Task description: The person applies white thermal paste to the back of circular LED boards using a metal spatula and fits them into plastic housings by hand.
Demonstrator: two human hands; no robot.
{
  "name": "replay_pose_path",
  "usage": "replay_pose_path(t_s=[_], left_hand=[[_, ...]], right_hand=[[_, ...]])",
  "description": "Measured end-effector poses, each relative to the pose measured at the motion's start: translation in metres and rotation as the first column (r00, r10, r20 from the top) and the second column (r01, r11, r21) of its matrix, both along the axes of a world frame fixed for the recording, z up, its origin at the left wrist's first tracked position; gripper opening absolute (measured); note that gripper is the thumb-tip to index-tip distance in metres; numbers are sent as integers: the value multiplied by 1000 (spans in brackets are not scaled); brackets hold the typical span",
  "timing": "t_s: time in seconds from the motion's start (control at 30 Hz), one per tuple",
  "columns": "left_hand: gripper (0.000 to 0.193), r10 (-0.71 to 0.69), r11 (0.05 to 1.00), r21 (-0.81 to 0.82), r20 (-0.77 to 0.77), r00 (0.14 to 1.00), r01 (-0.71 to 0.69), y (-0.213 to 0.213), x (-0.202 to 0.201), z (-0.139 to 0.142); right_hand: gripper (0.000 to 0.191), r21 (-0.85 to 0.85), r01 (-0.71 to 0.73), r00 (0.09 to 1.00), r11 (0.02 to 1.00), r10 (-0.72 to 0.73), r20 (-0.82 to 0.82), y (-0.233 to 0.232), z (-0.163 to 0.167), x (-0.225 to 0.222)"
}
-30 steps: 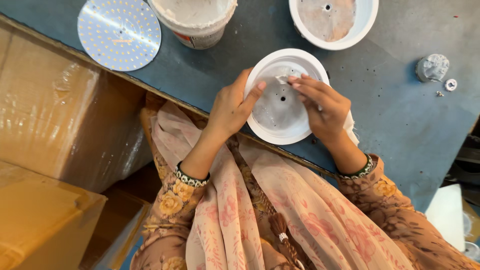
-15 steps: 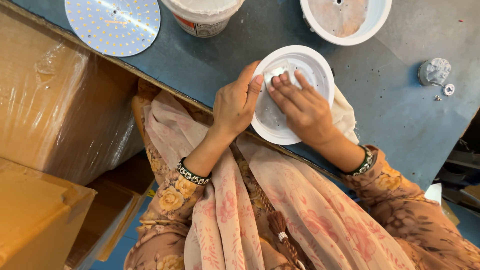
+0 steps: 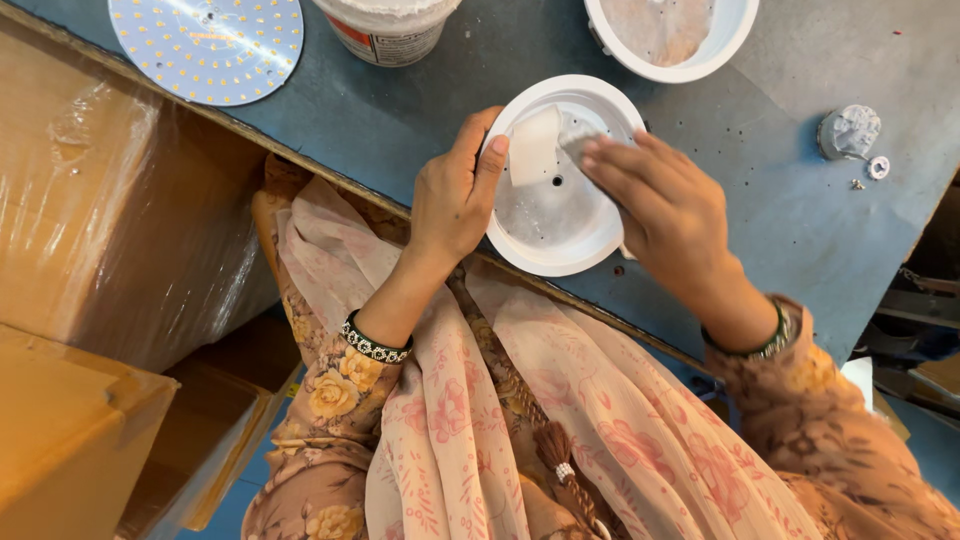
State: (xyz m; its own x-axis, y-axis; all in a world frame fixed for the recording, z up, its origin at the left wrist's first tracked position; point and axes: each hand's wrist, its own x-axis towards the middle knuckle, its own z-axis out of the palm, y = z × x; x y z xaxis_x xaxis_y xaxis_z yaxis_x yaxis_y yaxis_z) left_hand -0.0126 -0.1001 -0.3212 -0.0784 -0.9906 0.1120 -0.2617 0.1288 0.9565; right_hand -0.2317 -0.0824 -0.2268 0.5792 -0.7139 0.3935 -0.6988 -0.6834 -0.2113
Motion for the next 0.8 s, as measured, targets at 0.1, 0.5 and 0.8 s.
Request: replay_pose_path(t_s=[0.1, 0.5, 0.8], left_hand=[[38, 14, 999, -45, -20, 1000, -15, 2, 1, 2], [37, 46, 993, -107, -15, 999, -48, 5, -3, -4], [37, 28, 993, -111, 0, 1000, -28, 4, -1, -6]], right_hand=[[27, -59, -97, 993, 993, 93, -70, -30, -6, 8], [30, 20, -314, 909, 949, 306, -281, -47, 3, -11], [27, 15, -266, 923, 964, 259, -283, -32, -9, -43]])
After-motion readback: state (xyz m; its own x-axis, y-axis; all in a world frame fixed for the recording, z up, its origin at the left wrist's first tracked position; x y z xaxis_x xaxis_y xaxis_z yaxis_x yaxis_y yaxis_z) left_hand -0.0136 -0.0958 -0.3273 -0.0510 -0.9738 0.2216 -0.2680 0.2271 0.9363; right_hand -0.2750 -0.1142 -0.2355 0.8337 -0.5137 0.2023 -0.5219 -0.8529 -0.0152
